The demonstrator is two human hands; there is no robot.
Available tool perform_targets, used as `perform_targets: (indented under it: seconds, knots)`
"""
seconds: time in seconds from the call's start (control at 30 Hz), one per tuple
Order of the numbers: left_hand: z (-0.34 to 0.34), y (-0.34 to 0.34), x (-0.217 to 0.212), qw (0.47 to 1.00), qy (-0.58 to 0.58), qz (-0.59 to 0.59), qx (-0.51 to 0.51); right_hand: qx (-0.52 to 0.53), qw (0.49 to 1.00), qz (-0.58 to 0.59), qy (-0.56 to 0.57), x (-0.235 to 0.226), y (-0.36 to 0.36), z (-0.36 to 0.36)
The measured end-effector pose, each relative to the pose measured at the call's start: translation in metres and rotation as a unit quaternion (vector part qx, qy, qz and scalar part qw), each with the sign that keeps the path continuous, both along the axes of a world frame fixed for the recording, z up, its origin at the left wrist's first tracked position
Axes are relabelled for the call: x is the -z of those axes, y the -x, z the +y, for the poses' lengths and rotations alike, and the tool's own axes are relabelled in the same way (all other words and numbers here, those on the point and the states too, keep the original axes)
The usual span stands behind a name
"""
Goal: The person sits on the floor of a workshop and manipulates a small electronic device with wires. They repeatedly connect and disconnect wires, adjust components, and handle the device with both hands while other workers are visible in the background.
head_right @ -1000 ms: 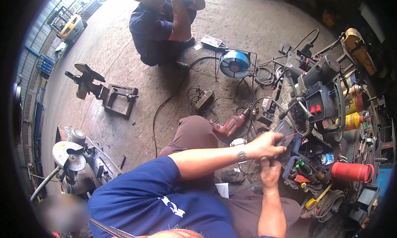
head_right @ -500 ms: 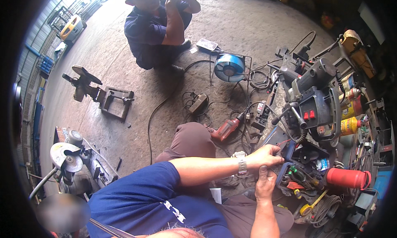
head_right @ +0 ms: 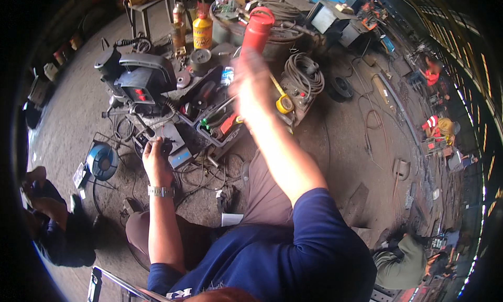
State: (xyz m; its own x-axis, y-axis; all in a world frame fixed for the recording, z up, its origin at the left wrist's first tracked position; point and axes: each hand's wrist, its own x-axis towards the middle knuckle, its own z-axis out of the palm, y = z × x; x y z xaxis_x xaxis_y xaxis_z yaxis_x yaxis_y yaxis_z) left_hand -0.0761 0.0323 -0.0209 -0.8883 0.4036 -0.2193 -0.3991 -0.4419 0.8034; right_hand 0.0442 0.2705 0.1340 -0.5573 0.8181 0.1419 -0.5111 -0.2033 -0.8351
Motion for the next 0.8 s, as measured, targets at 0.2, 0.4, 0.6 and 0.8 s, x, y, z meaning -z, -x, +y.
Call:
perform_targets:
  seconds: [0.2,0.4,0.6,0.8]
  knots:
    - [-0.01,-0.007,-0.018,0.999,0.019,0.033,0.016,0.227,0.963,0.091,-0.117,-0.111,-0.133,0.134]
    - [-0.016,-0.018,-0.027,0.967,0.202,0.154,-0.035,0.014,0.982,0.038,-0.187,-0.053,-0.083,0.033]
    - [-0.026,-0.01,-0.019,0.957,0.174,0.216,-0.079,-0.371,0.908,-0.145,-0.128,0.077,0.017,-0.14]
    - [-0.04,0.015,-0.023,0.947,0.24,0.182,-0.116,-0.317,0.932,-0.084,-0.156,0.067,0.095,-0.157]
